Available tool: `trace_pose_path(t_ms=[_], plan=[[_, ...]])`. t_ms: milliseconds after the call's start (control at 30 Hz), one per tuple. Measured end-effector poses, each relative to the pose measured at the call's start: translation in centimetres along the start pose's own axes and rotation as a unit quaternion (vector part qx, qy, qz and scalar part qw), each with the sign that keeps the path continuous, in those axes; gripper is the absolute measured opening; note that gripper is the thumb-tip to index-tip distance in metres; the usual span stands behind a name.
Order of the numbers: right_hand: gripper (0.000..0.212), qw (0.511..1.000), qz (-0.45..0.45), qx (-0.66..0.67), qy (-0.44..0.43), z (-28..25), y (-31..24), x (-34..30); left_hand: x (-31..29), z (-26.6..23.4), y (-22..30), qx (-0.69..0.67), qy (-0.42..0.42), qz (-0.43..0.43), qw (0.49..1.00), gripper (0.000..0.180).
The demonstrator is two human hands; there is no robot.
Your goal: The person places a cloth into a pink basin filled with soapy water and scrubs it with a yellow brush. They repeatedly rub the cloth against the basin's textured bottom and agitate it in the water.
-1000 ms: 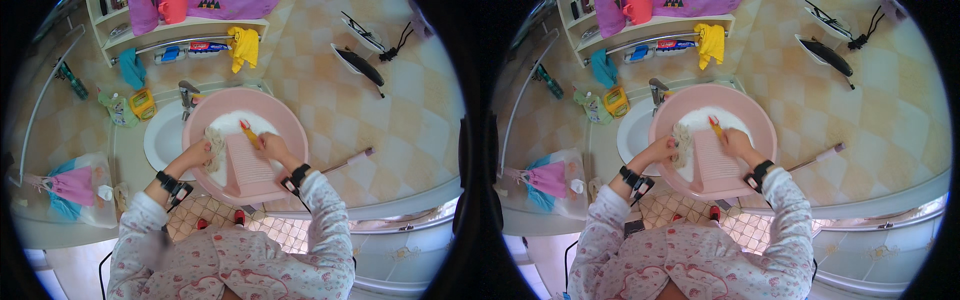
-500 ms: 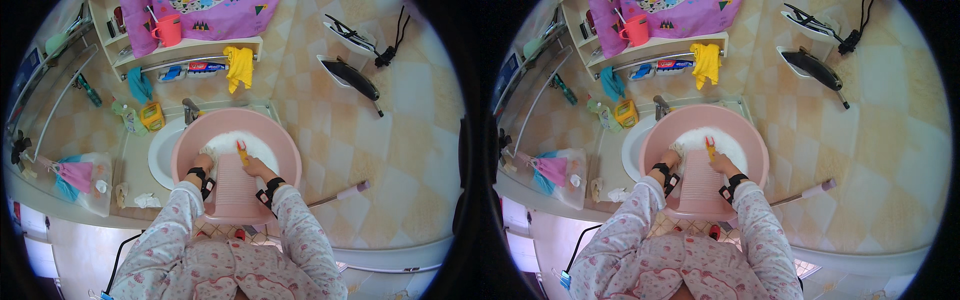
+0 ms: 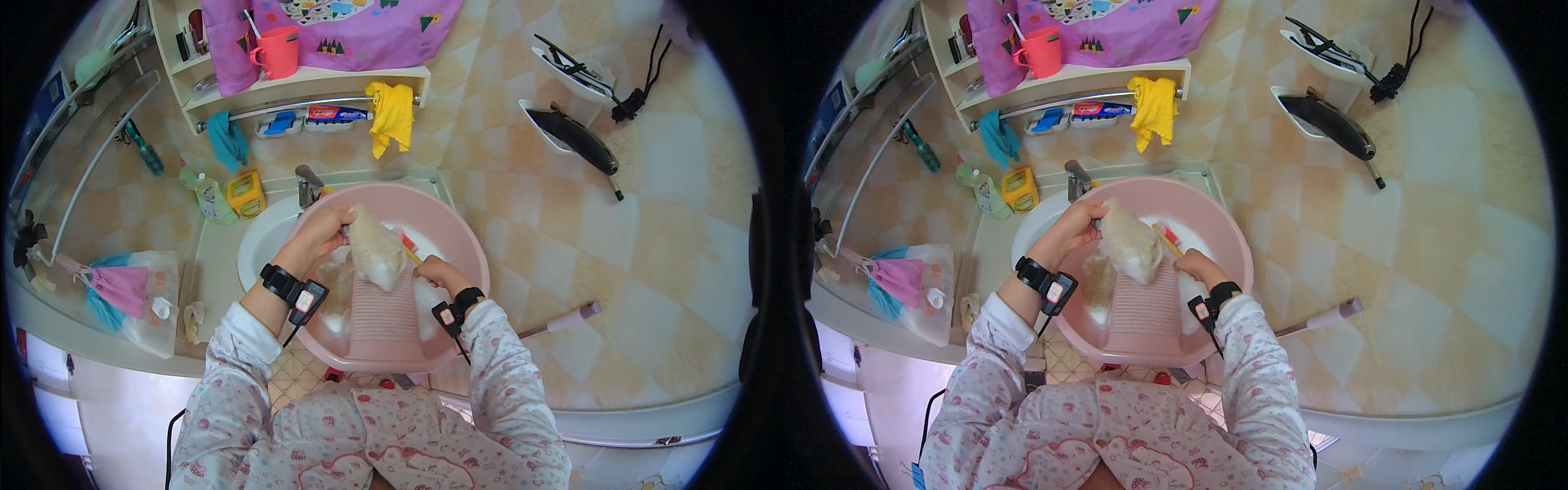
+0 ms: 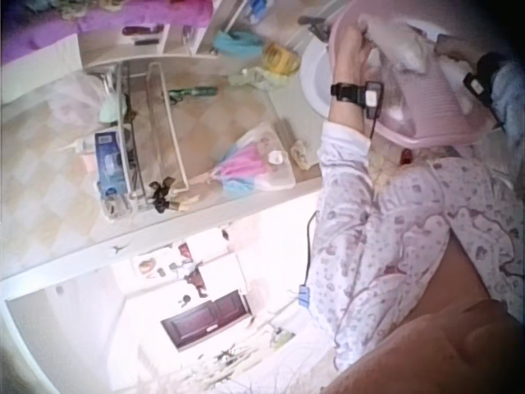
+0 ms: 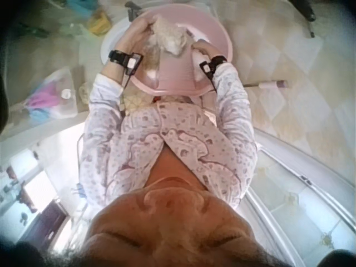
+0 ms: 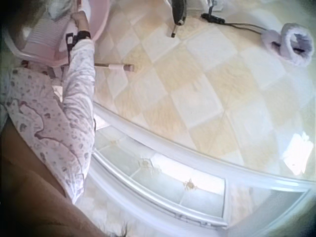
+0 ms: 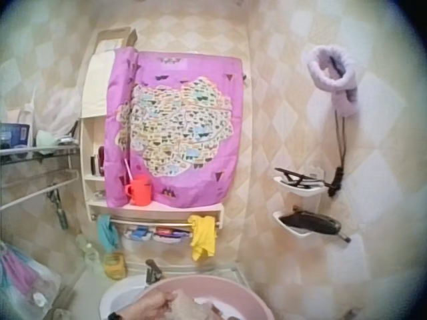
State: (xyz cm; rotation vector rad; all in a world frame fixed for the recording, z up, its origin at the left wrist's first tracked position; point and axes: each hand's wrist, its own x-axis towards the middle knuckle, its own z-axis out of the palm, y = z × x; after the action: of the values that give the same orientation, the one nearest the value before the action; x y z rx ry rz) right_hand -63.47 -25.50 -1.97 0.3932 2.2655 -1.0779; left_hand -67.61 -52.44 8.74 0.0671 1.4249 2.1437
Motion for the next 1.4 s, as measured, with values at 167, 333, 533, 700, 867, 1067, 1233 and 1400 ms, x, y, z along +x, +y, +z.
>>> trace_pose_path(t_ms=[167,333,533,700,867,1067,1233,1400], plan=[[0.030,0.991,-0.009,0.130,-0.027,-1.1,0.9,-2.9,2.8,0.1,-5.8,-0.118,0.011,-0.109,0.987,0.017],[0.036,0.993,-0.063,0.005,0.105,0.6,1.1,-5.3,2.7,-2.7,-13.1,0.355,-0.004,-0.200,0.913,0.037],[0.062,0.935,-0.093,-0.324,0.115,4.2,-0.9,-9.8,0.2,-1.4,-14.5,0.607,0.052,0.118,0.784,0.038],[0.054,0.876,-0.175,-0.429,0.134,7.2,-1.7,-10.3,-0.1,-0.8,-15.6,0.723,-0.067,0.059,0.686,0.024],[0.041,0.798,-0.205,-0.523,0.218,6.6,-3.2,-4.4,0.2,-2.0,-15.6,0.725,-0.081,0.095,0.677,0.018],[0.056,0.889,-0.082,-0.415,0.176,4.7,-4.0,-4.7,-0.5,-4.2,-13.7,0.711,-0.139,0.081,0.685,0.025],[0.058,0.858,-0.181,-0.470,0.107,7.5,-3.9,-7.5,-0.5,-3.8,-12.2,0.712,-0.175,0.016,0.680,0.038],[0.045,0.880,-0.118,-0.424,0.177,6.5,-7.4,-4.2,-1.2,-2.7,-12.0,0.727,-0.166,0.030,0.665,0.026]])
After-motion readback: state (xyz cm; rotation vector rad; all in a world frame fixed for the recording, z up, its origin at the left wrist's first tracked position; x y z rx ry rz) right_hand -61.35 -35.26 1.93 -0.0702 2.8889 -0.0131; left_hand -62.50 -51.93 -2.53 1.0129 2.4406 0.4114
